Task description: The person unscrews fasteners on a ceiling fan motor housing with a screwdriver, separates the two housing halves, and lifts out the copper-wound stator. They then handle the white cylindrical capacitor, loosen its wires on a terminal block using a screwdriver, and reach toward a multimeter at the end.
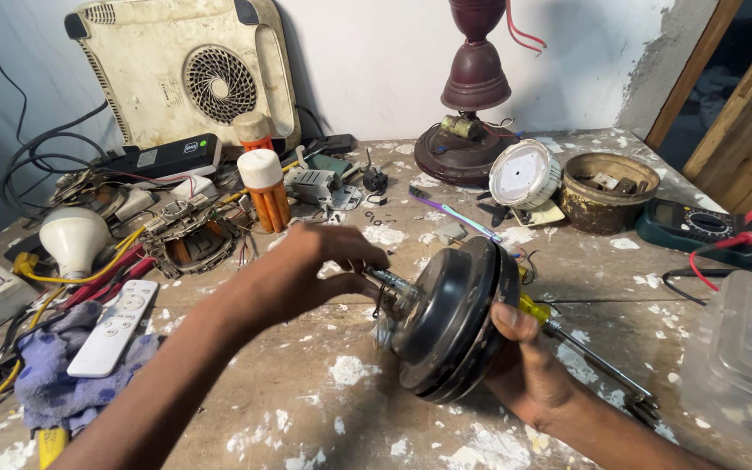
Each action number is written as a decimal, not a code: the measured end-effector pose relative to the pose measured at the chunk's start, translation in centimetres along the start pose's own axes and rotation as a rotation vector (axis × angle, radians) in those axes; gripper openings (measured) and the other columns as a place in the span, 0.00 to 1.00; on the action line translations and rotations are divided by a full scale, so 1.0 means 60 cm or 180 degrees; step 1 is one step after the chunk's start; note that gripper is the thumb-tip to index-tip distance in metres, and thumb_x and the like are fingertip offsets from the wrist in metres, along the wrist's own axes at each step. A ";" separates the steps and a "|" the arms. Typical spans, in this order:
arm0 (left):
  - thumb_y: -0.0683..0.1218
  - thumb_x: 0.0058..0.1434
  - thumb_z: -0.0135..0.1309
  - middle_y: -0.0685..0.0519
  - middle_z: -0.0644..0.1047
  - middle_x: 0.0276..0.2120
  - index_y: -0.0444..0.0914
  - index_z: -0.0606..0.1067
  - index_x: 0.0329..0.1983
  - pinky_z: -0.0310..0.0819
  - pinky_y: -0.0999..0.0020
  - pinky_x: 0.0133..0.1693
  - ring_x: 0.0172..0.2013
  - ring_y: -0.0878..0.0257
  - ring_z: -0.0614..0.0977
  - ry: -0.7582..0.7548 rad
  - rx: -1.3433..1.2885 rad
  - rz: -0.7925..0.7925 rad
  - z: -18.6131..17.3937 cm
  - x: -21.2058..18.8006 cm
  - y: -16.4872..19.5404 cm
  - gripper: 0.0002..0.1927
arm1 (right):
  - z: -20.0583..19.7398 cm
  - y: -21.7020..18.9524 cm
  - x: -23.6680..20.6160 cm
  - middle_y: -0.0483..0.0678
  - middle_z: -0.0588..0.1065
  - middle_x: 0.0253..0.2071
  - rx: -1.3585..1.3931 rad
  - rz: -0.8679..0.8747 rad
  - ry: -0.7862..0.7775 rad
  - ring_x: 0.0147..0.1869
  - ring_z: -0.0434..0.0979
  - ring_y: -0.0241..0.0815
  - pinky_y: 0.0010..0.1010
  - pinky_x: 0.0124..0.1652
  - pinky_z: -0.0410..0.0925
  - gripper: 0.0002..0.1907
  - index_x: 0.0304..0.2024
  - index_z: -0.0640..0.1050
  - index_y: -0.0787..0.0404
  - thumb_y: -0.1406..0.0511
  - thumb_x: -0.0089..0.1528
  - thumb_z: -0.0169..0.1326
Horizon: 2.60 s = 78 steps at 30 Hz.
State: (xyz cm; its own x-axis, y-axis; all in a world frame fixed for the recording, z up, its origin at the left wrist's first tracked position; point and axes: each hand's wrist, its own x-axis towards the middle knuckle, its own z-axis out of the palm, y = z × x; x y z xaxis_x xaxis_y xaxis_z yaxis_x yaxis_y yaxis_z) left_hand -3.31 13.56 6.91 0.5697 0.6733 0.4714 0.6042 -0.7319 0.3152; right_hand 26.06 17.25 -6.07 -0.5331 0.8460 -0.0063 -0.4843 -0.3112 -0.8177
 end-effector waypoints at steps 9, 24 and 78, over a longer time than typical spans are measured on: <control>0.51 0.68 0.48 0.48 0.79 0.40 0.36 0.73 0.44 0.78 0.57 0.45 0.46 0.52 0.80 -0.0014 0.0885 0.0097 0.044 -0.025 -0.043 0.13 | 0.008 -0.004 0.014 0.55 0.76 0.54 -0.0013 -0.0028 -0.0039 0.56 0.78 0.51 0.48 0.56 0.72 0.50 0.65 0.68 0.67 0.44 0.50 0.64; 0.59 0.70 0.42 0.46 0.74 0.30 0.35 0.69 0.38 0.71 0.51 0.36 0.31 0.51 0.79 -0.0332 0.0156 -0.0589 0.012 -0.022 -0.034 0.22 | 0.002 0.002 0.030 0.55 0.77 0.50 -0.0059 0.0078 0.0118 0.53 0.80 0.51 0.50 0.53 0.74 0.48 0.63 0.70 0.66 0.42 0.49 0.62; 0.44 0.54 0.58 0.46 0.76 0.40 0.36 0.73 0.46 0.78 0.55 0.28 0.29 0.48 0.84 0.0803 0.1341 -0.0882 0.195 0.035 -0.005 0.17 | 0.130 -0.094 -0.043 0.63 0.53 0.70 -0.4475 -0.2398 -0.0102 0.77 0.53 0.65 0.53 0.70 0.54 0.77 0.73 0.50 0.58 0.49 0.28 0.78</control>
State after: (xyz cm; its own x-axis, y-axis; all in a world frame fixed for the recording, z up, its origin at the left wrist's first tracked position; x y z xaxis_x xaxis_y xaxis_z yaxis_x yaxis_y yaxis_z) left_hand 4.21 16.45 -1.81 0.2384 0.7505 0.6163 0.9120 -0.3912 0.1236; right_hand 24.74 13.47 3.02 -0.5011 0.6003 0.6233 0.3548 0.7995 -0.4847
